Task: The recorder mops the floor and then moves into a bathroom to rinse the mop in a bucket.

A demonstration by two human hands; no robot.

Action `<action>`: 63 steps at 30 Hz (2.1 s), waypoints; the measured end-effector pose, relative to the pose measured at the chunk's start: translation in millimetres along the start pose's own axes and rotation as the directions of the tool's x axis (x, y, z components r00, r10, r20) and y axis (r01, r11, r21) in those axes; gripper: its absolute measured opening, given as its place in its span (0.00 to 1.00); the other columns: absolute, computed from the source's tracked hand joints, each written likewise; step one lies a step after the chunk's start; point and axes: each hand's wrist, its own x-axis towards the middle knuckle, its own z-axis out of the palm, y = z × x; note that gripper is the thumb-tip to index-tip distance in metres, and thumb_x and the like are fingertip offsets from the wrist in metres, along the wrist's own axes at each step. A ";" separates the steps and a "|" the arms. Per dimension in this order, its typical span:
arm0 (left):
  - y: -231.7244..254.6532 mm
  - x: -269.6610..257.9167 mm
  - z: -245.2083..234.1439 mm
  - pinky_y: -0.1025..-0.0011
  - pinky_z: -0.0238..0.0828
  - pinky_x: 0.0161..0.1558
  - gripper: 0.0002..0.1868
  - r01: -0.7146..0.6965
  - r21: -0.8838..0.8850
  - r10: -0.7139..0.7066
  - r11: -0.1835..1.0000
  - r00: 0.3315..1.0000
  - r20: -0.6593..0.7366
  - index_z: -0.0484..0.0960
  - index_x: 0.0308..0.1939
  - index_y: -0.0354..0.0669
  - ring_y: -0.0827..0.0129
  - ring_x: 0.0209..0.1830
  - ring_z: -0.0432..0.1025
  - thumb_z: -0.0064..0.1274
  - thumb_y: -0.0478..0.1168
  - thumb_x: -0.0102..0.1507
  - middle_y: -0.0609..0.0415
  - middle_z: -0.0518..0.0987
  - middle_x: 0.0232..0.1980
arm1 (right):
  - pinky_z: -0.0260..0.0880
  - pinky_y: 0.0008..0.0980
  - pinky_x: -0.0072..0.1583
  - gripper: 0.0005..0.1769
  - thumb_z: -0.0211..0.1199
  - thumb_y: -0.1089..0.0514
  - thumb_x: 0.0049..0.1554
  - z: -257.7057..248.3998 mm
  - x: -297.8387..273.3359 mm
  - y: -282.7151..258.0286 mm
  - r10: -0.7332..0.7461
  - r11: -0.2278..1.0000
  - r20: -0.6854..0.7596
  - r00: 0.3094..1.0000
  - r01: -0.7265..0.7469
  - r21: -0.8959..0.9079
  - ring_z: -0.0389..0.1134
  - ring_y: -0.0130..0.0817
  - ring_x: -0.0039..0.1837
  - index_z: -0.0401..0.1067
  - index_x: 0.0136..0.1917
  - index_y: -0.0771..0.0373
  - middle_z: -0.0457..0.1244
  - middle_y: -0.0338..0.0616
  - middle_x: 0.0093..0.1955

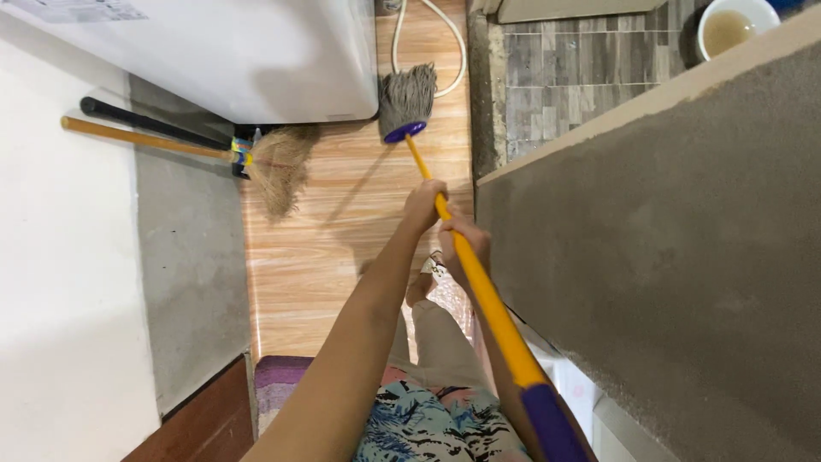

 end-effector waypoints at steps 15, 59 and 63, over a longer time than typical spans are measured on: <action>20.6 -44.5 -77.7 0.57 0.76 0.45 0.05 -0.103 0.062 0.104 0.993 0.994 -0.011 0.84 0.29 0.46 0.49 0.49 0.79 0.62 0.40 0.52 0.44 0.82 0.37 | 0.76 0.34 0.54 0.04 0.63 0.67 0.53 56.0 -60.5 -69.5 -0.303 0.950 -0.200 0.932 0.278 -0.146 0.76 0.53 0.57 0.75 0.43 0.70 0.68 0.71 0.55; -15.9 -94.7 -15.6 0.56 0.75 0.41 0.10 -0.464 0.095 0.420 0.881 0.858 0.296 0.79 0.33 0.55 0.52 0.43 0.80 0.61 0.50 0.55 0.54 0.84 0.38 | 0.76 0.32 0.53 0.04 0.60 0.69 0.53 92.6 -153.8 -14.8 -0.193 0.937 -0.317 0.929 0.078 -0.340 0.76 0.42 0.56 0.76 0.39 0.66 0.70 0.63 0.56; 11.7 -109.1 -85.3 0.53 0.76 0.41 0.12 -0.309 0.233 0.111 0.922 0.788 0.606 0.80 0.38 0.46 0.49 0.42 0.78 0.58 0.47 0.57 0.47 0.83 0.42 | 0.76 0.34 0.53 0.05 0.58 0.70 0.51 101.5 -163.4 -29.4 -0.168 0.978 -0.236 0.957 0.131 -0.163 0.77 0.40 0.51 0.75 0.40 0.68 0.70 0.64 0.59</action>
